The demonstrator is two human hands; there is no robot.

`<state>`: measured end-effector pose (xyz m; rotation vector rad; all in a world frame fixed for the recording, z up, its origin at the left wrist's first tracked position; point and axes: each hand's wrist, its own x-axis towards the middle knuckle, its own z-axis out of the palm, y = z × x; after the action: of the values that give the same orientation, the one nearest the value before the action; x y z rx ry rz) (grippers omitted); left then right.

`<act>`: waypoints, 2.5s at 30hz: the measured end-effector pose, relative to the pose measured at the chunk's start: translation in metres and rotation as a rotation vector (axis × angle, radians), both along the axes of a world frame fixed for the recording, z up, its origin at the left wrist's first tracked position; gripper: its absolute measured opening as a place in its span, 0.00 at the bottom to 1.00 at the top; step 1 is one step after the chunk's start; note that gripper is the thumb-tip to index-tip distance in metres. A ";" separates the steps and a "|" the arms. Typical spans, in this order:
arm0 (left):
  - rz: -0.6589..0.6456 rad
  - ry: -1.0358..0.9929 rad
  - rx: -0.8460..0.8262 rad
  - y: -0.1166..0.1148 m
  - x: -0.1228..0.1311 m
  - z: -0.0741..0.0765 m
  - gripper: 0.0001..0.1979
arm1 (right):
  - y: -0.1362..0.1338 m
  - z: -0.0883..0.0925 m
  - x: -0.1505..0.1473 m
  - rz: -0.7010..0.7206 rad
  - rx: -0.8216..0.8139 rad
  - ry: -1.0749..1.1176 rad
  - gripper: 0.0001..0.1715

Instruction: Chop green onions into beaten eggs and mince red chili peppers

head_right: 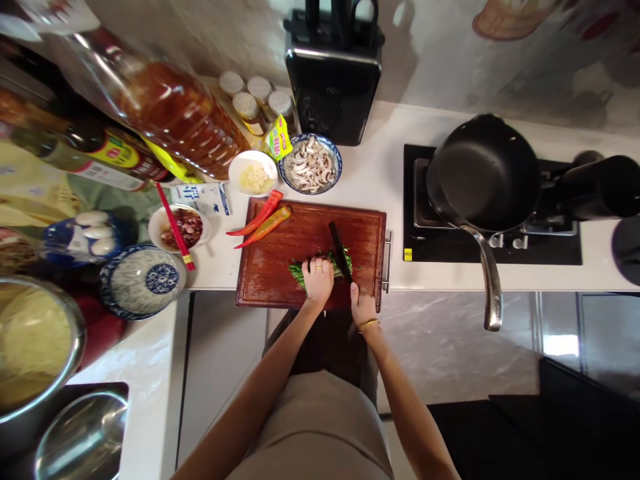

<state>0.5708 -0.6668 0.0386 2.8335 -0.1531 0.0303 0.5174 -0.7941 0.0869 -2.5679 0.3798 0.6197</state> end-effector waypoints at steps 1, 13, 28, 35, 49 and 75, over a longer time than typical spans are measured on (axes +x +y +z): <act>0.011 -0.008 0.008 0.000 0.000 0.001 0.13 | -0.004 0.004 0.000 -0.002 0.018 -0.005 0.32; 0.045 0.012 -0.031 0.002 -0.002 -0.005 0.13 | 0.005 0.051 -0.015 0.032 -0.051 0.177 0.25; 0.069 0.057 -0.032 -0.006 0.008 0.024 0.16 | -0.005 0.008 0.001 -0.002 0.049 0.031 0.27; 0.047 0.011 -0.106 0.010 0.011 0.055 0.21 | -0.005 0.045 -0.008 -0.015 0.062 0.096 0.28; 0.042 0.084 -0.033 0.018 -0.008 0.005 0.17 | 0.009 0.050 -0.020 0.077 -0.111 0.257 0.26; 0.127 0.063 -0.205 0.019 -0.005 0.025 0.20 | -0.002 0.034 -0.021 -0.024 0.072 0.041 0.36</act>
<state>0.5657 -0.6476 0.0641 2.6321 0.0423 -0.0145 0.4960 -0.7956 0.1214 -2.4822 0.3944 0.6659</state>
